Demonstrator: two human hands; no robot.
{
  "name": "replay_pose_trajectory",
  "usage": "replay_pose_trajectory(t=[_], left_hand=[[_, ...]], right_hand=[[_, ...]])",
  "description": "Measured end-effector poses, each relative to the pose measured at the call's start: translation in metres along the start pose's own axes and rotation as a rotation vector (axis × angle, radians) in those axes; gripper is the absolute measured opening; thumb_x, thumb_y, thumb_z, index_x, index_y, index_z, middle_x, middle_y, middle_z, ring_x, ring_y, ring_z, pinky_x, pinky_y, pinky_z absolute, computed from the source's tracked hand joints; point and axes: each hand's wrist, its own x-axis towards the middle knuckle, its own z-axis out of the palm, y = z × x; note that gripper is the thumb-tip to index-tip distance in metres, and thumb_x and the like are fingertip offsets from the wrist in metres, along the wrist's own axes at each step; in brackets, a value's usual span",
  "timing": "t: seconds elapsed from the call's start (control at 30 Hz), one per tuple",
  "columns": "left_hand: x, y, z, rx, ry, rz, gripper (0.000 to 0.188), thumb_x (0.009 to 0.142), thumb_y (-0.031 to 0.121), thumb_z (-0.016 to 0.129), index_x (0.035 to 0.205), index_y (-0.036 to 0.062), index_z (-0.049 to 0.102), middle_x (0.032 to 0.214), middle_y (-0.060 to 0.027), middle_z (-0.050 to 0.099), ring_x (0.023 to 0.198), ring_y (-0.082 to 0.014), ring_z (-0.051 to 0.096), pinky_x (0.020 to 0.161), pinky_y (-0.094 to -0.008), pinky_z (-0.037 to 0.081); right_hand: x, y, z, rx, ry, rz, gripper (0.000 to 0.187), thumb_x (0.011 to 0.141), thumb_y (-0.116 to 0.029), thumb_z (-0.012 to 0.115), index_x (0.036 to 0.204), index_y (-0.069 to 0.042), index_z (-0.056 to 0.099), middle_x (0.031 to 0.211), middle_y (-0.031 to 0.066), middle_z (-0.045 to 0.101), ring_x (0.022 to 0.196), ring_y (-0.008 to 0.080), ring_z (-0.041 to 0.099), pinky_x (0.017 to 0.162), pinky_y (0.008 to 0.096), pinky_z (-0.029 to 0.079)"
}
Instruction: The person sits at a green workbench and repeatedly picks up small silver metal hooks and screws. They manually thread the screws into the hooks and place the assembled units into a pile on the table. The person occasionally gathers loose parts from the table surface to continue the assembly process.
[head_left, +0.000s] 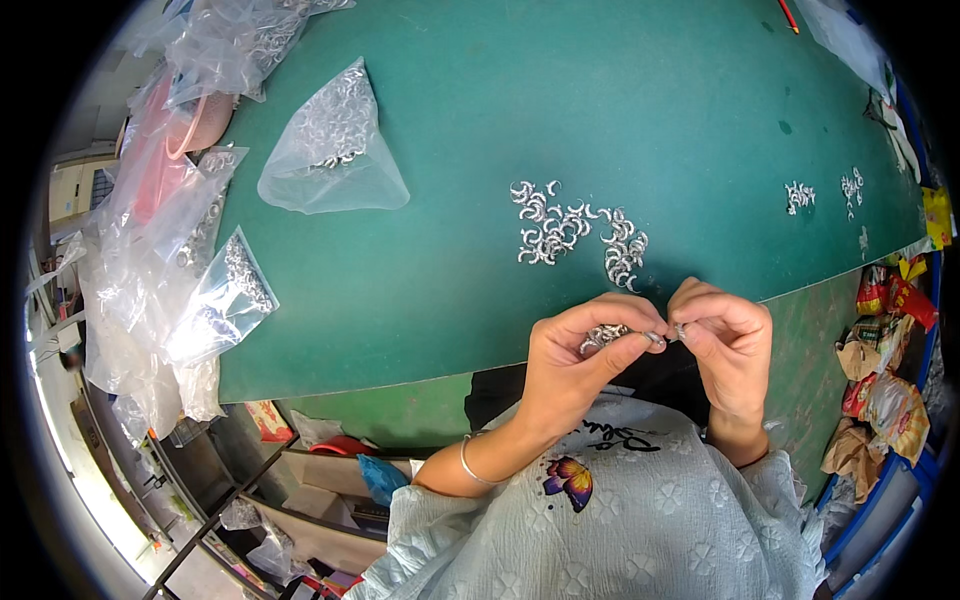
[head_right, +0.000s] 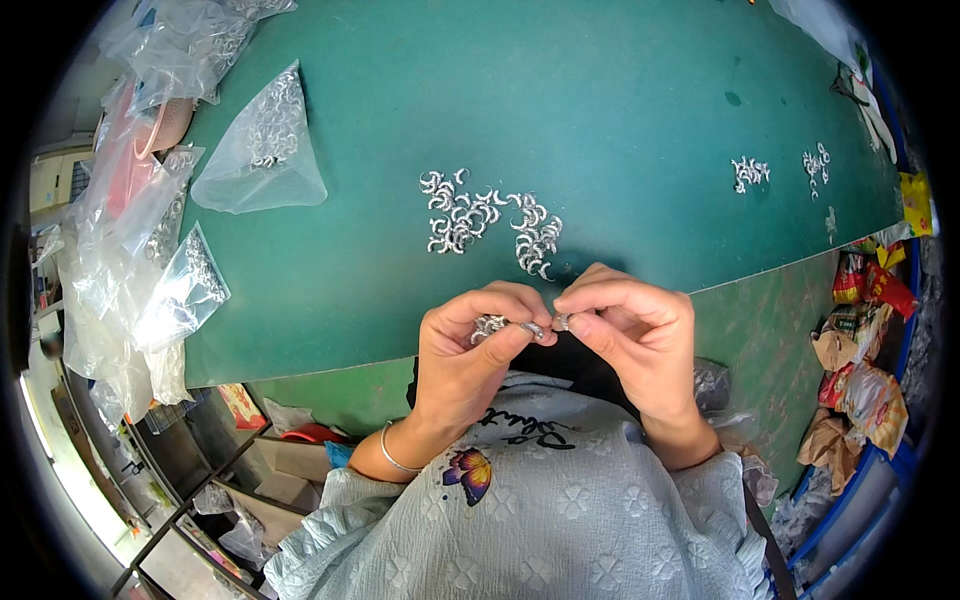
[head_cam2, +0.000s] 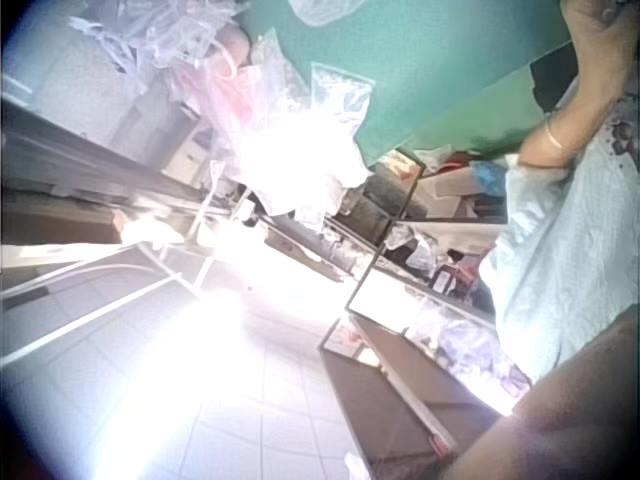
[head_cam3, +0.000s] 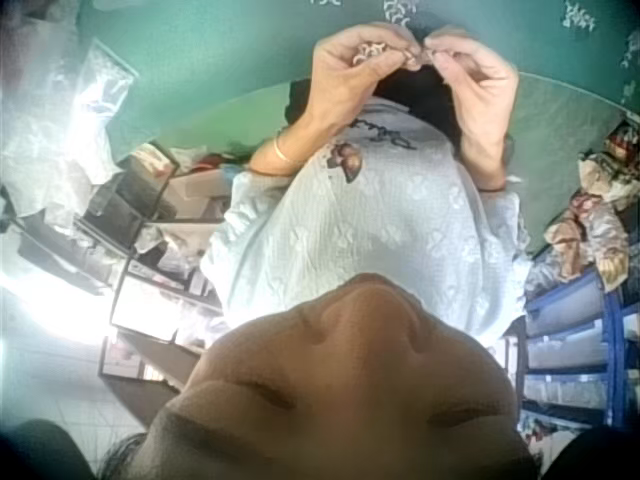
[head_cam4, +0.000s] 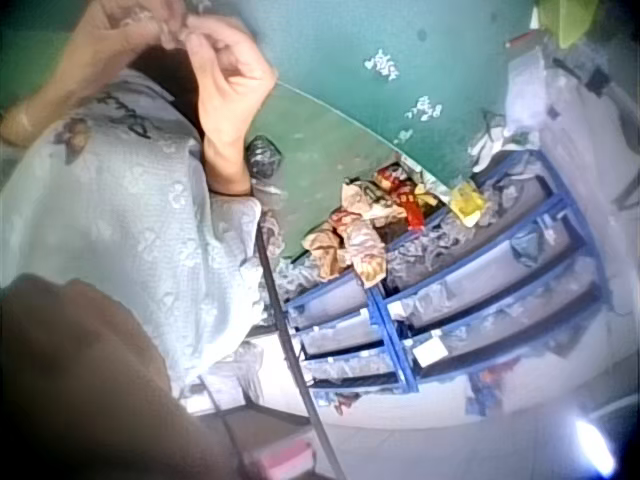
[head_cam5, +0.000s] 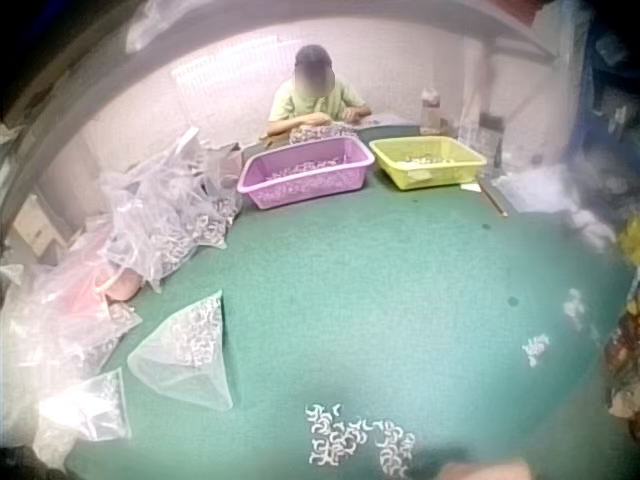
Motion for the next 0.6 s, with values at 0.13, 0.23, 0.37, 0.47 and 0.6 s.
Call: replay_pose_trajectory(t=[0.13,0.23,0.37,0.47,0.6], left_hand=[[0.0001,-0.0003,-0.0003,0.004,-0.012,0.014,0.01,0.081,-0.005,0.055,0.09,-0.0039,0.06,0.095,-0.0125,0.058,0.084,-0.0165,0.058,0.077,-0.0283,0.049],[0.0004,0.0004,-0.0006,0.008,-0.015,0.017,0.01,0.081,-0.006,0.055,0.09,-0.0038,0.059,0.095,-0.0125,0.058,0.085,-0.0167,0.058,0.078,-0.0285,0.049],[0.0,0.0002,-0.0011,0.02,-0.01,0.015,0.01,0.08,-0.007,0.055,0.089,-0.0039,0.059,0.095,-0.0124,0.058,0.085,-0.0168,0.058,0.078,-0.0287,0.049],[-0.0008,-0.0001,-0.0009,0.013,-0.007,0.014,0.01,0.08,-0.007,0.055,0.089,-0.004,0.059,0.095,-0.0125,0.058,0.085,-0.0169,0.058,0.079,-0.0288,0.049],[-0.0008,0.0013,0.0,0.02,-0.008,0.013,0.01,0.08,-0.008,0.055,0.088,-0.0043,0.059,0.095,-0.0127,0.058,0.085,-0.0171,0.058,0.079,-0.029,0.049]], right_hand=[[0.0012,0.0003,0.0003,-0.016,-0.003,-0.019,0.01,0.077,0.007,0.059,0.086,0.006,0.062,0.082,0.0116,0.061,0.076,0.0174,0.054,0.067,0.0272,0.043],[0.001,0.0003,0.0005,-0.009,-0.002,-0.01,0.01,0.076,0.007,0.06,0.086,0.006,0.062,0.082,0.0114,0.061,0.076,0.0173,0.054,0.067,0.0274,0.043],[0.0006,0.002,-0.0004,-0.018,-0.009,-0.019,0.01,0.076,0.007,0.06,0.086,0.006,0.062,0.082,0.0113,0.061,0.076,0.017,0.053,0.067,0.0273,0.043],[0.0008,0.0022,0.0,-0.025,-0.021,-0.025,0.01,0.076,0.006,0.06,0.086,0.006,0.062,0.081,0.0112,0.061,0.075,0.0169,0.053,0.067,0.0274,0.043],[0.0002,0.0015,0.0009,-0.015,-0.019,-0.019,0.01,0.076,0.007,0.06,0.086,0.006,0.062,0.081,0.011,0.062,0.075,0.0169,0.053,0.067,0.0278,0.043]])
